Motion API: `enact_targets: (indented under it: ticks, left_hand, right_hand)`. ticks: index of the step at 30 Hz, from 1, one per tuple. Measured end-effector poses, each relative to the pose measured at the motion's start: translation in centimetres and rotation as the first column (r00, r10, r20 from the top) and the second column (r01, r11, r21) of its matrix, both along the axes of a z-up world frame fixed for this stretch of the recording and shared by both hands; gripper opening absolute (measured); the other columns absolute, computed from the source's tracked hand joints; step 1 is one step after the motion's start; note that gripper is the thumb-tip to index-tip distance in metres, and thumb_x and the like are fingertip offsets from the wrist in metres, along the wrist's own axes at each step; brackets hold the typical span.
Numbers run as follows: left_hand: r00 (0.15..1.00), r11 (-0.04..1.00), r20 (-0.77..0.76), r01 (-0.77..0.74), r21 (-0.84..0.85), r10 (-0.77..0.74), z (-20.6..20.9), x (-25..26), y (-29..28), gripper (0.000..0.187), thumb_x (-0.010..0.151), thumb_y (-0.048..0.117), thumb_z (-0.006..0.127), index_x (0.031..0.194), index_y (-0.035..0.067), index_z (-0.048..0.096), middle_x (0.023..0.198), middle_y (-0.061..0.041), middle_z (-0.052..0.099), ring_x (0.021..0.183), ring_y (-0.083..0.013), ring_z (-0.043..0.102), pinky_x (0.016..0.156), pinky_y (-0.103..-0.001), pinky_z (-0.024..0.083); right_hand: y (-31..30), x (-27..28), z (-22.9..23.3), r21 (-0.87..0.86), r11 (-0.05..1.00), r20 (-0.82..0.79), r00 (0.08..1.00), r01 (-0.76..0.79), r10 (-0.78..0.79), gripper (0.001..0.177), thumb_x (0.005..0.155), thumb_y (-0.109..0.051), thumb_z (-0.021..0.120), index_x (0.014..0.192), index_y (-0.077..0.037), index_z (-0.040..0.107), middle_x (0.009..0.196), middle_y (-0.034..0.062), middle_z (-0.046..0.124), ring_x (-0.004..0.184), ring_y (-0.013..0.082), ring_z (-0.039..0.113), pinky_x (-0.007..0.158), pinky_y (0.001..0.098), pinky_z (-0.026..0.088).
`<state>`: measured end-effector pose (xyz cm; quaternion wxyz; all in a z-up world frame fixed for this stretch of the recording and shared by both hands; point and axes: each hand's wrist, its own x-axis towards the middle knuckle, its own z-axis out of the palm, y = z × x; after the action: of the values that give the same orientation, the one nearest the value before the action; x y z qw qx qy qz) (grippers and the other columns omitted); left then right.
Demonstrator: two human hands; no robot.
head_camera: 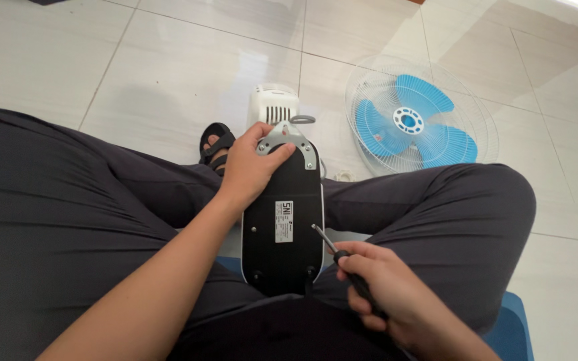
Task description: The person disassembles a white fan motor housing using a screwdriver, removes screws from the central hub and the base plate, and separates the components. The person then reassembles the motor housing and tightens the screws.
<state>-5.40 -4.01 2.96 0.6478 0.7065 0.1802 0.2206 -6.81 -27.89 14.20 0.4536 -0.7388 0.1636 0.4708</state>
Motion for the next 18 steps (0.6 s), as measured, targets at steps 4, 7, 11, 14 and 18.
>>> enact_targets:
  ticks: [4,7,11,14,18]
  left_hand:
    - [1.000,0.999,0.020,0.003,0.035,-0.004,0.4,-0.2,-0.1,0.028,0.087,0.026,0.077,0.103,0.006,0.067,0.090,-0.006,0.074,0.079,-0.0123,0.070,0.071,-0.028,0.057]
    - [1.000,0.998,0.001,-0.004,0.059,0.004,0.7,-0.3,-0.1,0.027,0.087,0.026,0.077,0.103,0.006,0.067,0.090,-0.006,0.075,0.079,-0.0126,0.071,0.071,-0.028,0.057]
    - [1.000,0.999,-0.006,-0.009,0.054,0.010,0.8,-0.3,-0.2,0.027,0.087,0.026,0.077,0.103,0.006,0.067,0.090,-0.006,0.075,0.079,-0.0132,0.071,0.070,-0.028,0.057]
    - [1.000,0.999,0.011,-0.004,0.033,0.004,0.8,-0.3,-0.2,0.027,0.087,0.026,0.076,0.104,0.007,0.068,0.090,-0.005,0.075,0.078,-0.0122,0.071,0.070,-0.027,0.057]
    - [1.000,0.999,0.005,0.006,0.044,-0.006,0.7,-0.4,-0.1,0.028,0.088,0.026,0.076,0.107,0.006,0.069,0.091,-0.006,0.076,0.079,-0.0118,0.072,0.071,-0.027,0.057]
  right_hand:
    - [0.2,-0.6,-1.0,-0.023,0.999,0.003,0.999,0.033,-0.033,0.034,0.097,-0.015,0.053,0.127,-0.006,0.065,0.082,0.0049,0.056,0.038,0.0113,0.038,0.029,0.0277,0.026]
    - [0.3,-0.6,-1.4,-0.007,0.999,-0.003,1.000,0.031,-0.031,0.033,0.097,-0.015,0.053,0.127,-0.006,0.063,0.082,0.0050,0.056,0.039,0.0112,0.040,0.029,0.0275,0.027]
    - [0.3,-0.4,-1.6,-0.016,0.999,0.002,0.999,0.046,-0.046,0.033,0.098,-0.014,0.054,0.128,-0.005,0.065,0.083,0.0053,0.056,0.040,0.0113,0.040,0.030,0.0278,0.027]
    - [0.2,-0.4,-1.6,-0.014,0.999,-0.005,0.999,0.045,-0.045,0.033,0.098,-0.014,0.053,0.126,-0.004,0.066,0.082,0.0053,0.056,0.039,0.0111,0.040,0.029,0.0274,0.026]
    - [0.3,-0.4,-1.5,-0.024,1.000,0.039,0.999,0.003,-0.002,0.037,0.097,-0.014,0.054,0.131,-0.006,0.065,0.077,0.0053,0.057,0.038,0.0118,0.039,0.030,0.0284,0.026]
